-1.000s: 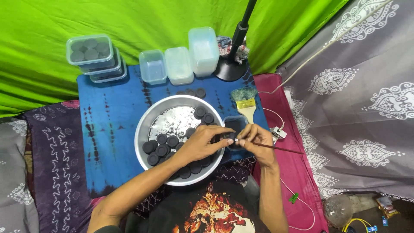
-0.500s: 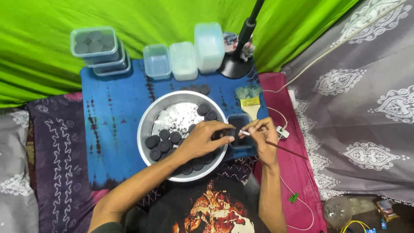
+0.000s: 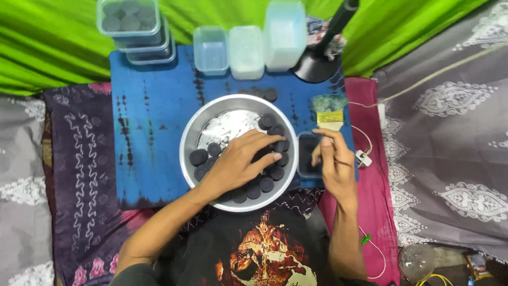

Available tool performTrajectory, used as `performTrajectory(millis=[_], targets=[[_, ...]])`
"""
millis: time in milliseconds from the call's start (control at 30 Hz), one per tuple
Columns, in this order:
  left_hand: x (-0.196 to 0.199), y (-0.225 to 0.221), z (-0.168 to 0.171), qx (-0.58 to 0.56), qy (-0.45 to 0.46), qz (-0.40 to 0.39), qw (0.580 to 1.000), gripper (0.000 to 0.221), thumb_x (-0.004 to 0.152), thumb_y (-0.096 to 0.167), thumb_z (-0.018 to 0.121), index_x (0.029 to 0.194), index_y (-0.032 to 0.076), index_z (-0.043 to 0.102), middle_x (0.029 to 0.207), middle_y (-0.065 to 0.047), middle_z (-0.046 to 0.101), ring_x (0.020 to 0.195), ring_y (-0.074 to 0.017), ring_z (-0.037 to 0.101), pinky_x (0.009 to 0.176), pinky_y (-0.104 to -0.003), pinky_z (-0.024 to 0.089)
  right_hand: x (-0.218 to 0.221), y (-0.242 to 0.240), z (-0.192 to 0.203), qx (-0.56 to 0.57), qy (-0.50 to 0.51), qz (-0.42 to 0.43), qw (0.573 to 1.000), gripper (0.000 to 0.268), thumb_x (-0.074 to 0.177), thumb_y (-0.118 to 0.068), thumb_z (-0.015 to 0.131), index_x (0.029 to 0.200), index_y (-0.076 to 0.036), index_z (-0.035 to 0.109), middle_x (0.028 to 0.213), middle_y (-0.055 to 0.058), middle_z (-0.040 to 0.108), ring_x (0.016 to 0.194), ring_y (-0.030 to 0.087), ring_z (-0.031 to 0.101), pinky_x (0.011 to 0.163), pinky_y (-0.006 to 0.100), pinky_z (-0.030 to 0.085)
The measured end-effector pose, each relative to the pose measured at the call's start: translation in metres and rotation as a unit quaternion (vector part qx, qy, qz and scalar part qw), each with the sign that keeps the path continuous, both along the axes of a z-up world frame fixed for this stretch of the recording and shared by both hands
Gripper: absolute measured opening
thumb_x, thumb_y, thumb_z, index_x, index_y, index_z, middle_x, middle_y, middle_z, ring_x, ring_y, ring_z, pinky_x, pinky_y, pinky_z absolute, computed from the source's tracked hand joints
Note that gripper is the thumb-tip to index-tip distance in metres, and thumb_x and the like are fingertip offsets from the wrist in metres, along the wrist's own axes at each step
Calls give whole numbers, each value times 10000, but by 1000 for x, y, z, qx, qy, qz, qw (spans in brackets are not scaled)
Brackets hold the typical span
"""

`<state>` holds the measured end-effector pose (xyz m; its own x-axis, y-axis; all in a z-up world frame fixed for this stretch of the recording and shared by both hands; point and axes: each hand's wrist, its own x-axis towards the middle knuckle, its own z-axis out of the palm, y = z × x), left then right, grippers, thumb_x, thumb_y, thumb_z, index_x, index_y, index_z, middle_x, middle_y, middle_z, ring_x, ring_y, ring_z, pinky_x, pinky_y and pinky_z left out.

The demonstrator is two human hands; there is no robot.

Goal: Applying a liquid coating to individual black plastic caps using a thin stick applicator tool.

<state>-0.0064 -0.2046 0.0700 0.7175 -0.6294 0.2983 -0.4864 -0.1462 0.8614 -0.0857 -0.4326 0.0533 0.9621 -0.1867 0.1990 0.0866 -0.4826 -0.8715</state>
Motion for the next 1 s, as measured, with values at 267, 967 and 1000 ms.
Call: performTrajectory(millis=[267, 967, 1000], targets=[[-1, 67, -56, 62, -200, 137, 968, 363, 977, 243, 701, 1284, 52, 679, 1124, -115, 727, 1117, -328, 677, 1047, -507, 487, 44, 20, 4, -299, 39, 26, 953, 235, 1047, -267, 675, 1204, -117, 766, 873, 149, 676, 789, 409, 692, 685, 481, 551], [-9, 149, -83, 71, -125, 234, 962, 354, 977, 197, 707, 1298, 50, 684, 1210, -110, 736, 1223, -319, 659, 1172, -547, 366, 80, 59, -14, -305, 62, 81, 947, 139, 1031, -277, 745, 1051, -158, 814, 826, 99, 686, 779, 357, 697, 672, 406, 539], [-10, 155, -83, 72, -129, 240, 960, 353, 973, 201, 714, 1291, 50, 690, 1202, -105, 739, 1206, -315, 668, 1170, -545, 367, 82, 66, -10, -288, 57, 87, 952, 123, 1032, -241, 740, 1038, -142, 812, 818, 109, 686, 781, 366, 697, 662, 402, 535]])
